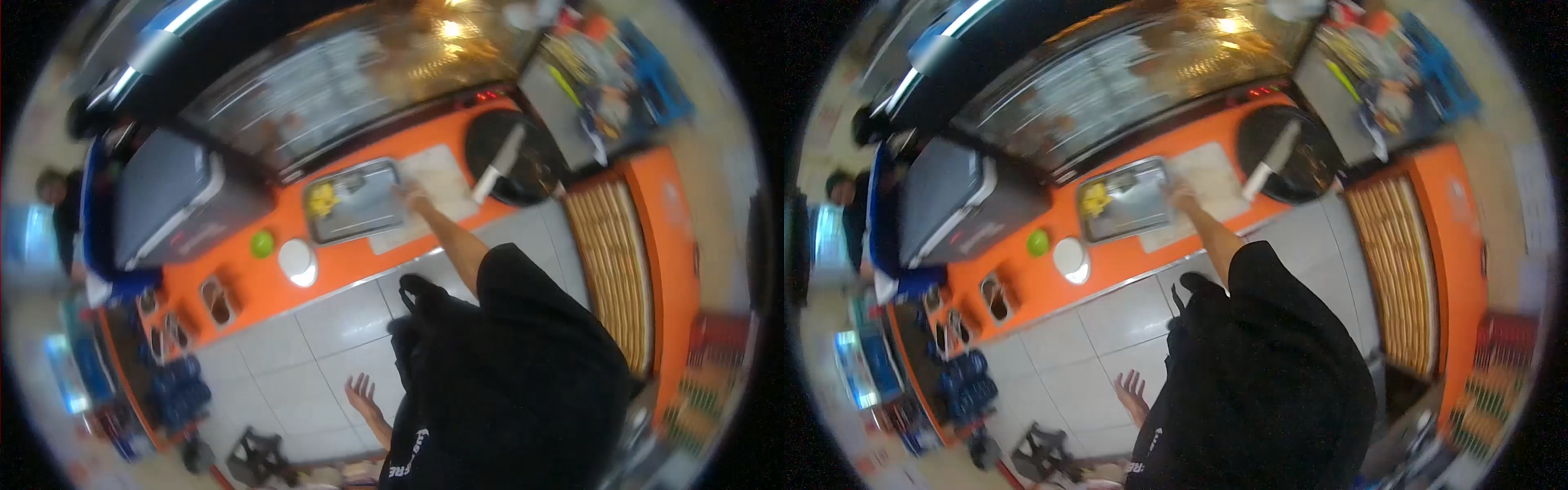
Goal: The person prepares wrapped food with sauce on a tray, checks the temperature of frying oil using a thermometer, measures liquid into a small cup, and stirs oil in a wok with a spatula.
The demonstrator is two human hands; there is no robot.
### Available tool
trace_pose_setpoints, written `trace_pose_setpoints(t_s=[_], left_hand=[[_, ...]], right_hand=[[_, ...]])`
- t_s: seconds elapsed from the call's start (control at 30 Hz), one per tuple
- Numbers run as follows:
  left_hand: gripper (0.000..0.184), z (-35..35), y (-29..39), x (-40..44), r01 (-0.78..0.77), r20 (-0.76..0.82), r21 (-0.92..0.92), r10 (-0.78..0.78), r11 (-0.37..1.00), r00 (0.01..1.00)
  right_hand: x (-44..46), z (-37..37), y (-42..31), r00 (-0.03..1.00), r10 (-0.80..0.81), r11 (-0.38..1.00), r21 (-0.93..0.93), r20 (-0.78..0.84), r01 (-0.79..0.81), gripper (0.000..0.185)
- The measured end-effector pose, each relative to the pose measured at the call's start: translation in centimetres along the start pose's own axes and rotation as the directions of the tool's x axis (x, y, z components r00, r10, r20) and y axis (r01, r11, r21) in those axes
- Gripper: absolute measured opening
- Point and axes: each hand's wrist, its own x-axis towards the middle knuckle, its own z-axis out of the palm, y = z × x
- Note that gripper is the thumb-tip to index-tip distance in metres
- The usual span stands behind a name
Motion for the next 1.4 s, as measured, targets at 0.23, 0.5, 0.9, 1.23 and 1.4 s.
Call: trace_pose_setpoints(t_s=[0.23,0.5,0.9,1.23,1.4], left_hand=[[0.046,11.9,10.5,5.3,-0.628,0.811,0.273,0.177,0.729,0.558],[0.030,15.9,8.2,-1.4,-0.884,0.978,-0.070,-0.144,0.462,-0.153],[0.031,24.3,-2.6,-16.3,-0.875,0.896,-0.224,-0.263,0.429,-0.358],[0.030,33.2,-16.2,-30.1,-0.924,0.840,-0.377,-0.395,0.068,-0.372],[0.035,33.3,-17.7,-28.2,-0.985,0.836,-0.169,-0.523,0.047,-0.168]], right_hand=[[-19.6,-16.6,-16.1,0.669,0.740,0.336,0.902,-0.075,-0.271,0.089],[-32.1,-12.9,-10.6,0.062,0.996,0.070,0.995,-0.066,-0.064,0.040],[-53.0,-12.0,-2.5,-0.489,0.844,-0.285,0.956,0.219,-0.064,0.052],[-67.9,-1.2,12.3,-0.635,0.763,0.040,0.971,0.123,0.236,0.044],[-66.7,2.9,15.7,-0.569,0.821,0.124,0.955,0.053,0.268,0.048]])
